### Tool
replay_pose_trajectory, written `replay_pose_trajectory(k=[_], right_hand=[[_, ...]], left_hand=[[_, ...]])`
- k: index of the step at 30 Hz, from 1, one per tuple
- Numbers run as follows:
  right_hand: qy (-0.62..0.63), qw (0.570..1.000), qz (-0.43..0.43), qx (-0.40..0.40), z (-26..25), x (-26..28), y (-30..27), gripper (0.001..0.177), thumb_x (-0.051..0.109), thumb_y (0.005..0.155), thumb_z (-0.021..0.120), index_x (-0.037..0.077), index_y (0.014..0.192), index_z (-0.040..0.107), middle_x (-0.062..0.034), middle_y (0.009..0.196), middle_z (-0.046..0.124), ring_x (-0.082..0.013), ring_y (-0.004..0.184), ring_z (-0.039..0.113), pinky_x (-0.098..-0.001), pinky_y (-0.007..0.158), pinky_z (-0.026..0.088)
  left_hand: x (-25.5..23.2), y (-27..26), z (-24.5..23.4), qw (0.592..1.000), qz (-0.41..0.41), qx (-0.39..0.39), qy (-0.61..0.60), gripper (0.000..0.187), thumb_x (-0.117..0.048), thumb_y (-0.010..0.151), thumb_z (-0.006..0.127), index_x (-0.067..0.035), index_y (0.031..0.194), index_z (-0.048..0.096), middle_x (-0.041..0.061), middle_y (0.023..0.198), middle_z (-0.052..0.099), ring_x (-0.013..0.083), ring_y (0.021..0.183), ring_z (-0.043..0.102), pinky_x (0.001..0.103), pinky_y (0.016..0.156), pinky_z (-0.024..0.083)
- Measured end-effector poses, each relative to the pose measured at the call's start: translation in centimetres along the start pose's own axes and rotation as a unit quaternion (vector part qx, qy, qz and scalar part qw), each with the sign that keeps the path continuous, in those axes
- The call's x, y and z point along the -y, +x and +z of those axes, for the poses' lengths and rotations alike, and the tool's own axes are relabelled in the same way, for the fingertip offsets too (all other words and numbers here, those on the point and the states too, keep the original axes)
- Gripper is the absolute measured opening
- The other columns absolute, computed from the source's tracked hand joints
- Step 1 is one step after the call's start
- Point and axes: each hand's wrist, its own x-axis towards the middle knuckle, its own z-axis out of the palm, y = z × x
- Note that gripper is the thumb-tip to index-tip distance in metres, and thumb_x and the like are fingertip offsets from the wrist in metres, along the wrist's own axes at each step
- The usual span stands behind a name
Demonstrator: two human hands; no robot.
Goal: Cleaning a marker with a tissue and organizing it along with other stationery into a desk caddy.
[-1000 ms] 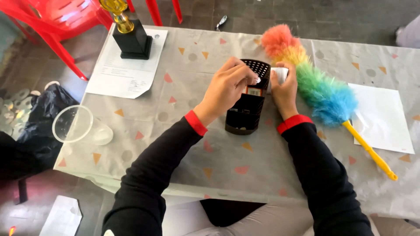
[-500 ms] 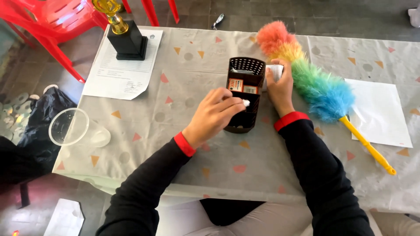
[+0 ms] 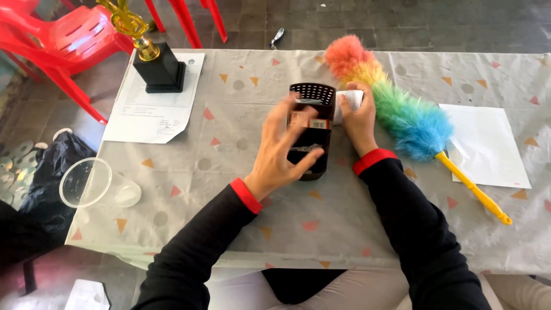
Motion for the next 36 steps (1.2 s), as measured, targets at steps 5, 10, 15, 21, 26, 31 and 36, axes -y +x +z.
replay_pose_trajectory(k=[5, 10, 15, 21, 26, 31, 36], right_hand=[[0.015, 0.998, 0.012, -0.058, 0.3, 3.4, -0.5, 0.028, 0.014, 0.094, 0.075, 0.002, 0.117, 0.066, -0.0109, 0.112, 0.07, -0.0198, 0.1, 0.068, -0.0322, 0.089, 0.054], [0.163, 0.983, 0.084, 0.021, 2.0, 1.5, -1.4, 0.021, 0.016, 0.103, 0.064, 0.0, 0.116, 0.07, -0.002, 0.108, 0.072, -0.0081, 0.1, 0.063, -0.0282, 0.089, 0.053], [0.391, 0.898, 0.192, 0.061, 2.2, 0.1, -2.2, 0.036, 0.032, 0.109, 0.058, 0.0, 0.116, 0.073, 0.0013, 0.112, 0.072, -0.0053, 0.099, 0.06, -0.0234, 0.089, 0.049], [0.325, 0.888, 0.282, 0.16, 2.0, 3.4, -2.6, 0.062, 0.05, 0.115, 0.037, -0.006, 0.134, 0.056, -0.01, 0.115, 0.044, -0.0194, 0.084, 0.035, -0.0379, 0.076, 0.028], [0.413, 0.845, 0.204, 0.271, 3.8, 4.3, -3.1, 0.076, 0.057, 0.107, 0.022, -0.001, 0.154, 0.04, -0.0054, 0.154, 0.051, -0.0141, 0.14, 0.048, -0.0321, 0.122, 0.033], [0.419, 0.862, 0.134, 0.251, 4.0, 6.6, -3.9, 0.078, 0.055, 0.113, 0.023, -0.005, 0.16, 0.034, -0.0123, 0.162, 0.043, -0.023, 0.15, 0.038, -0.0365, 0.128, 0.025], [0.335, 0.917, 0.026, 0.215, 2.7, 9.9, -3.8, 0.076, 0.054, 0.114, 0.025, -0.001, 0.165, 0.016, -0.009, 0.171, 0.025, -0.0185, 0.158, 0.023, -0.0337, 0.131, 0.017]], left_hand=[[-0.6, -1.3, 2.2, 0.995, -0.087, -0.048, -0.001, 0.132, -0.046, 0.066, 0.098, -0.007, 0.16, 0.015, 0.026, 0.163, 0.019, 0.0475, 0.156, 0.021, 0.056, 0.126, 0.03], [0.9, -1.2, 2.3, 0.992, -0.108, 0.002, -0.062, 0.126, -0.029, 0.069, 0.091, -0.003, 0.164, 0.013, 0.024, 0.166, 0.023, 0.0434, 0.158, 0.023, 0.054, 0.128, 0.033], [4.1, 0.5, -2.4, 0.979, -0.146, 0.134, -0.05, 0.128, -0.026, 0.06, 0.086, -0.007, 0.164, 0.013, 0.017, 0.164, 0.035, 0.0309, 0.148, 0.035, 0.049, 0.119, 0.031], [5.3, 0.8, -3.7, 0.98, -0.114, 0.147, 0.074, 0.12, -0.015, 0.058, 0.081, -0.017, 0.164, 0.023, 0.014, 0.168, 0.029, 0.0317, 0.154, 0.03, 0.049, 0.12, 0.024], [6.2, 0.3, -3.4, 0.994, -0.075, 0.082, 0.0, 0.114, -0.025, 0.072, 0.085, -0.006, 0.163, 0.021, 0.024, 0.166, 0.025, 0.0405, 0.153, 0.028, 0.05, 0.12, 0.029], [8.0, -0.3, -1.9, 0.992, -0.088, 0.054, 0.069, 0.102, -0.041, 0.083, 0.09, -0.005, 0.16, 0.034, 0.017, 0.154, 0.052, 0.0361, 0.141, 0.052, 0.043, 0.119, 0.039], [7.2, 0.3, -2.7, 0.993, -0.074, 0.063, 0.064, 0.103, -0.04, 0.075, 0.091, -0.006, 0.156, 0.039, 0.013, 0.145, 0.06, 0.0309, 0.129, 0.059, 0.043, 0.113, 0.04]])
